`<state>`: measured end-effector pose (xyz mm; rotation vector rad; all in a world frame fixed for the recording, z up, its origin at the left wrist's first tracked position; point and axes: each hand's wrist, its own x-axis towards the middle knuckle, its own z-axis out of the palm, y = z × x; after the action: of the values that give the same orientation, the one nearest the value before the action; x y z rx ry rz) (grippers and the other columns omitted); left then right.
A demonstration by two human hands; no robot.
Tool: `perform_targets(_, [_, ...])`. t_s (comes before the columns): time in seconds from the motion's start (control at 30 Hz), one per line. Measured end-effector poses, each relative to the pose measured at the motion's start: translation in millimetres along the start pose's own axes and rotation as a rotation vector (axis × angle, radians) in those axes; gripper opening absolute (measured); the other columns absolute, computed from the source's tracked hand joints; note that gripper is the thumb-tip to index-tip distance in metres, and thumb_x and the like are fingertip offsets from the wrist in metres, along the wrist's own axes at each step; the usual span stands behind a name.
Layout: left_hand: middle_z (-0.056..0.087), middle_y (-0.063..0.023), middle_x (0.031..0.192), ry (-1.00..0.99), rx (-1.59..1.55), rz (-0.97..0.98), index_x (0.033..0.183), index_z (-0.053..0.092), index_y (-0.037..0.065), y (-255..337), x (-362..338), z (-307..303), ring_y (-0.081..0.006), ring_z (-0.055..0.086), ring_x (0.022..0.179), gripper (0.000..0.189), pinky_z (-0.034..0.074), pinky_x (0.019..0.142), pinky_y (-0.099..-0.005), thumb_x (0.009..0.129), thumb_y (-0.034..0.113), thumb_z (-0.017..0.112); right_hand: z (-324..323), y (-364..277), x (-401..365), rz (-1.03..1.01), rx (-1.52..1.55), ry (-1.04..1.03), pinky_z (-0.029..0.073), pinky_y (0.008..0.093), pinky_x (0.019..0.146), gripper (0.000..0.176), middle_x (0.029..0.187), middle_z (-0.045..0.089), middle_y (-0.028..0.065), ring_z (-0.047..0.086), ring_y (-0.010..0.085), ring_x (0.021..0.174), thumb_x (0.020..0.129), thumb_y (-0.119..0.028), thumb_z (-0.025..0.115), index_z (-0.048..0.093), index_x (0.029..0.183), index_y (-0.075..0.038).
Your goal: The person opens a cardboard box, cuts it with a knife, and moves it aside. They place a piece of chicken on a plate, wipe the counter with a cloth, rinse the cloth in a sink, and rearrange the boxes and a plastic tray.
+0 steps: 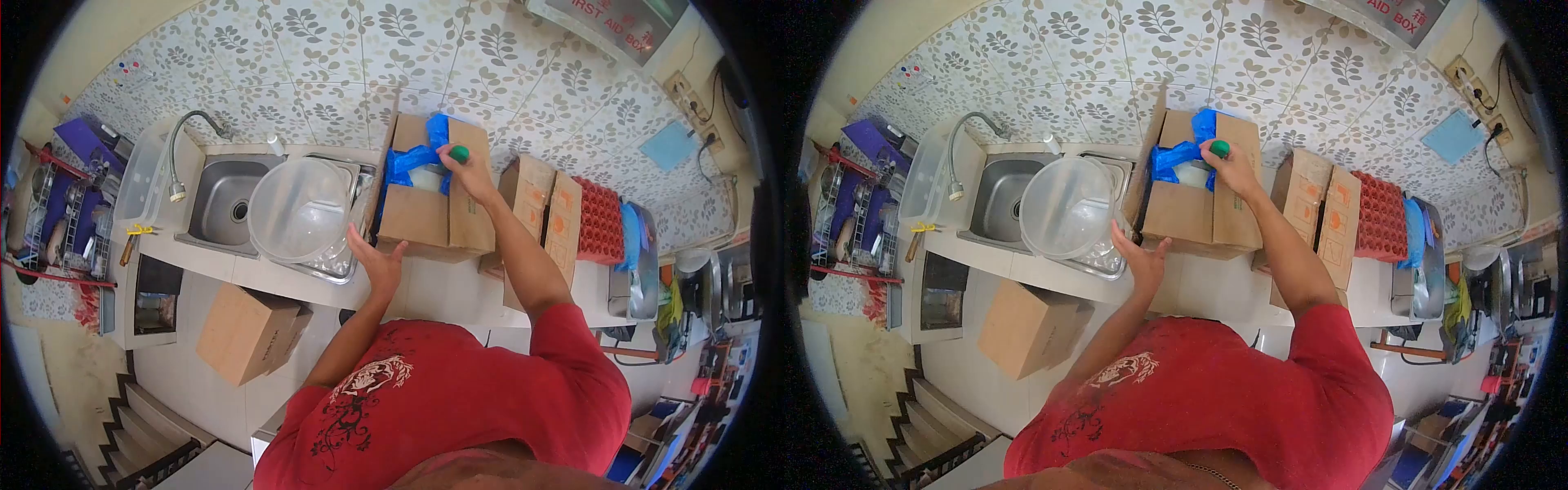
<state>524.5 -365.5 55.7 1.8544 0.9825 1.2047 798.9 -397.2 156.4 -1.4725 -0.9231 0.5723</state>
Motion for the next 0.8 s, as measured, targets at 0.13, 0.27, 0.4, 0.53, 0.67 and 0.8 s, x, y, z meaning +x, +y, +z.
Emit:
perform_targets(0.13, [0.037, -0.0264, 0.151, -0.124, -0.018, 0.084, 0.148, 0.035, -0.003, -12, 9, 1, -0.0431, 0.036, 0.142, 0.091, 0.029, 0.118, -0.0498, 0.078, 0.022, 0.088, -1, -4, 15, 0.007, -0.001, -0.035, 0.047, 0.0278, 0.082, 0.008, 0.092, 0.069, 0.0004, 0.059, 0.0094, 0.089, 0.095, -0.012, 0.071, 0.068, 0.093, -0.006])
perform_targets(0.27, [0.045, -0.0242, 0.148, -0.151, -0.139, 0.051, 0.146, 0.039, -0.002, -10, 15, 5, -0.042, 0.042, 0.138, 0.085, 0.031, 0.118, -0.0478, 0.075, 0.012, 0.086, -8, 2, 28, -0.015, -0.082, -0.101, 0.045, 0.0265, 0.075, 0.012, 0.083, 0.066, -0.0006, 0.056, 0.0078, 0.081, 0.094, -0.014, 0.073, 0.068, 0.087, -0.005])
perform_targets(0.4, [0.045, -0.0249, 0.145, -0.162, -0.082, 0.095, 0.145, 0.04, -0.002, -11, 16, 6, -0.0417, 0.043, 0.136, 0.089, 0.033, 0.116, -0.047, 0.071, 0.008, 0.088, -13, -3, 32, -0.001, -0.16, -0.187, 0.048, 0.0259, 0.083, 0.011, 0.097, 0.068, 0.0033, 0.061, 0.0103, 0.091, 0.095, -0.012, 0.072, 0.068, 0.1, -0.004])
perform_targets(0.53, [0.045, -0.0253, 0.144, -0.215, -0.067, 0.058, 0.146, 0.038, -0.002, -8, 24, -1, -0.0421, 0.044, 0.136, 0.095, 0.035, 0.115, -0.0465, 0.068, 0.006, 0.09, -7, -26, 16, -0.138, -0.126, -0.091, 0.046, 0.0296, 0.098, 0.036, 0.117, 0.065, 0.006, 0.059, 0.0138, 0.111, 0.092, -0.01, 0.074, 0.062, 0.125, -0.005])
perform_targets(0.67, [0.042, -0.0264, 0.146, -0.251, -0.041, -0.011, 0.15, 0.032, -0.003, 2, 25, -12, -0.043, 0.043, 0.136, 0.1, 0.034, 0.116, -0.0467, 0.069, 0.006, 0.09, -31, -31, -15, -0.176, -0.187, 0.02, 0.037, 0.0358, 0.112, 0.06, 0.137, 0.056, 0.0098, 0.051, 0.0207, 0.129, 0.088, -0.007, 0.075, 0.051, 0.142, -0.008])
perform_targets(0.8, [0.041, -0.0273, 0.146, -0.312, -0.005, 0.049, 0.152, 0.028, -0.004, -2, 27, -17, -0.0435, 0.041, 0.137, 0.104, 0.033, 0.117, -0.0476, 0.069, 0.006, 0.09, -48, -40, -65, -0.288, -0.642, 0.161, 0.032, 0.0425, 0.119, 0.069, 0.149, 0.049, 0.0155, 0.041, 0.0279, 0.143, 0.086, -0.009, 0.075, 0.046, 0.149, -0.009])
